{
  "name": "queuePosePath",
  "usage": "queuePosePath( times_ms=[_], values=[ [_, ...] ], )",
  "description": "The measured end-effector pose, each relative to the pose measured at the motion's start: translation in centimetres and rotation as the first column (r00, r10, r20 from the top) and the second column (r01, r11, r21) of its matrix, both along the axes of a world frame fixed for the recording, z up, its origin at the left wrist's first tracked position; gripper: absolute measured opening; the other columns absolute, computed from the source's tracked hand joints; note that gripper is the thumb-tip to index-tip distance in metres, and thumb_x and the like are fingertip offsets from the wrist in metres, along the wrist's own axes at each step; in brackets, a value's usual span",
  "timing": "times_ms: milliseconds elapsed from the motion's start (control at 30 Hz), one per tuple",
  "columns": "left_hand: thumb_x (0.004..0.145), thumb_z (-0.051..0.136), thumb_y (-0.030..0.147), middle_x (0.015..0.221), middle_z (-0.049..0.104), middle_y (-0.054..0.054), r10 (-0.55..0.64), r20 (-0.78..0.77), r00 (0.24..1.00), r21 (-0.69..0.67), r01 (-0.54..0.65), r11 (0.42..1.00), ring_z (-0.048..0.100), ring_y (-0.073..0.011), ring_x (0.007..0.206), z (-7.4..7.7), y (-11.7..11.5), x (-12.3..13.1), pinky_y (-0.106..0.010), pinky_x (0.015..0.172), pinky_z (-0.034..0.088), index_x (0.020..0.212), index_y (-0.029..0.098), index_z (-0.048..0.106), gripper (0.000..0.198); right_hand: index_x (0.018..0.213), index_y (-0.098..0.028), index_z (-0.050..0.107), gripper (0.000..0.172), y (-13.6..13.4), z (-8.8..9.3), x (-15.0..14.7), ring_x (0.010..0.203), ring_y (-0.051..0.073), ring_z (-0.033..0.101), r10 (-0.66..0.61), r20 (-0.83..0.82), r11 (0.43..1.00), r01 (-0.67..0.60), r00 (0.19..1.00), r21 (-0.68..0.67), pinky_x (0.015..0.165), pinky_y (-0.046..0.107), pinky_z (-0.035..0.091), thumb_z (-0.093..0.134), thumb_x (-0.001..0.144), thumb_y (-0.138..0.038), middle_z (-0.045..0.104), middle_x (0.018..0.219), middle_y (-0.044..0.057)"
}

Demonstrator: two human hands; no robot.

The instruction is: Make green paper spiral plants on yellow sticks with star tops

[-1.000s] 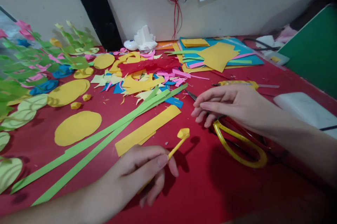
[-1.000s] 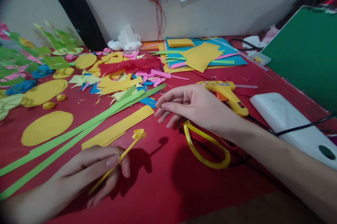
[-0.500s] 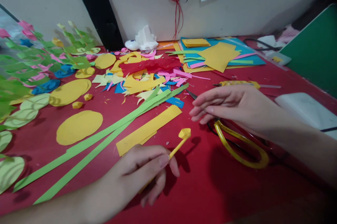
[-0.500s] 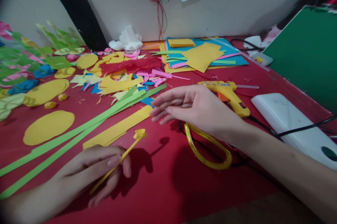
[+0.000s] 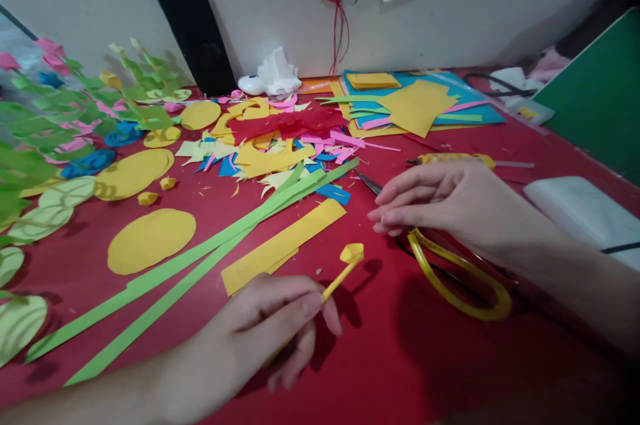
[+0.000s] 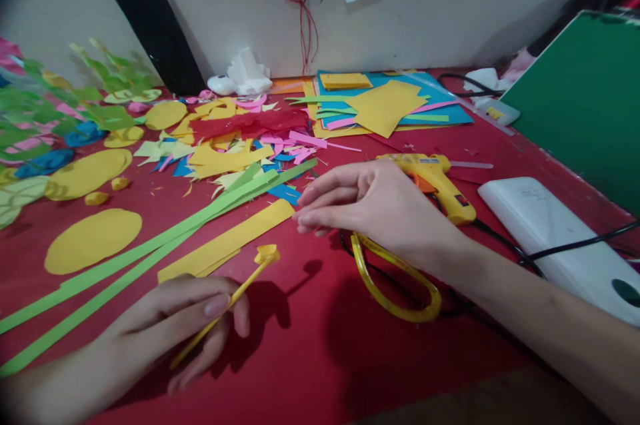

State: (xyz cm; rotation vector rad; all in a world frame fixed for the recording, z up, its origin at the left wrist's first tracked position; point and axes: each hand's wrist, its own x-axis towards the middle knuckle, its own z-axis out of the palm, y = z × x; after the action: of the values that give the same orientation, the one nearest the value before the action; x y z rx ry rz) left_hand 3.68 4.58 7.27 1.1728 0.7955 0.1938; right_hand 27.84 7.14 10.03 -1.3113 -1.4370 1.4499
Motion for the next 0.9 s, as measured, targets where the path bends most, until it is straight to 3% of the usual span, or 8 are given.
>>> queuePosePath(
  times_ms=[200,433,533,633,767,900],
  values=[
    [0.087,0.041,0.043,0.050,0.047,0.003,0.008,0.000,1.000,-0.010,-0.008,1.000,0.039,-0.0064,0.043,-0.15,-0.15,-0.01,-0.015,0.044,0.035,0.082,0.018,0.058,0.031,0.095,-0.020,0.063,0.019,0.26,-0.33,-0.01,0.088,0.019,0.066,0.064,-0.002,0.998,-0.064,0.998,-0.024,0.067,0.022,0.058,0.053,0.083,-0.029,0.069,0.095,0.006],
    [0.087,0.040,0.042,0.049,0.047,0.003,-0.007,0.002,1.000,0.009,0.007,1.000,0.040,-0.0060,0.043,-0.15,-0.08,-0.10,-0.014,0.044,0.035,0.083,0.018,0.059,0.031,0.070,-0.022,0.067,0.008,0.21,-0.47,-0.03,0.061,0.016,0.068,-0.021,0.107,0.999,0.024,0.994,-0.031,0.055,0.017,0.056,0.072,0.063,-0.019,0.071,0.066,0.001],
    [0.088,0.040,0.042,0.050,0.047,0.003,-0.005,-0.009,1.000,0.015,0.005,1.000,0.039,-0.0060,0.044,-0.03,-0.14,-0.05,-0.014,0.044,0.035,0.083,0.018,0.059,0.031,0.068,-0.021,0.067,0.002,0.08,-0.48,-0.30,0.056,0.015,0.067,-0.014,0.128,0.999,0.019,0.992,-0.044,0.050,0.017,0.055,0.069,0.067,-0.021,0.069,0.061,0.001],
    [0.088,0.040,0.042,0.049,0.046,0.004,0.002,-0.011,1.000,0.012,-0.002,1.000,0.038,-0.0059,0.043,0.07,-0.20,0.04,-0.014,0.044,0.034,0.082,0.017,0.058,0.032,0.079,-0.023,0.068,0.012,-0.06,-0.48,-0.56,0.069,0.015,0.068,0.043,0.116,0.998,-0.038,0.992,-0.048,0.061,0.018,0.057,0.060,0.075,-0.014,0.071,0.075,0.000],
    [0.088,0.039,0.042,0.049,0.046,0.004,-0.007,-0.012,1.000,0.005,0.007,1.000,0.038,-0.0061,0.043,0.08,-0.17,0.06,-0.014,0.044,0.034,0.082,0.017,0.058,0.032,0.095,-0.026,0.067,0.031,-0.12,-0.53,-0.61,0.092,0.014,0.064,0.130,0.200,0.989,-0.141,0.971,0.042,0.074,0.015,0.053,0.061,0.072,-0.007,0.069,0.097,-0.002],
    [0.088,0.039,0.041,0.049,0.046,0.004,-0.012,-0.022,1.000,-0.010,0.012,1.000,0.037,-0.0062,0.043,0.11,-0.08,0.04,-0.014,0.043,0.034,0.082,0.017,0.058,0.031,0.088,-0.024,0.068,0.017,-0.11,-0.41,-0.69,0.081,0.015,0.066,0.112,0.298,0.983,-0.150,0.948,0.106,0.067,0.017,0.053,0.065,0.072,-0.022,0.071,0.085,-0.001]
  ],
)
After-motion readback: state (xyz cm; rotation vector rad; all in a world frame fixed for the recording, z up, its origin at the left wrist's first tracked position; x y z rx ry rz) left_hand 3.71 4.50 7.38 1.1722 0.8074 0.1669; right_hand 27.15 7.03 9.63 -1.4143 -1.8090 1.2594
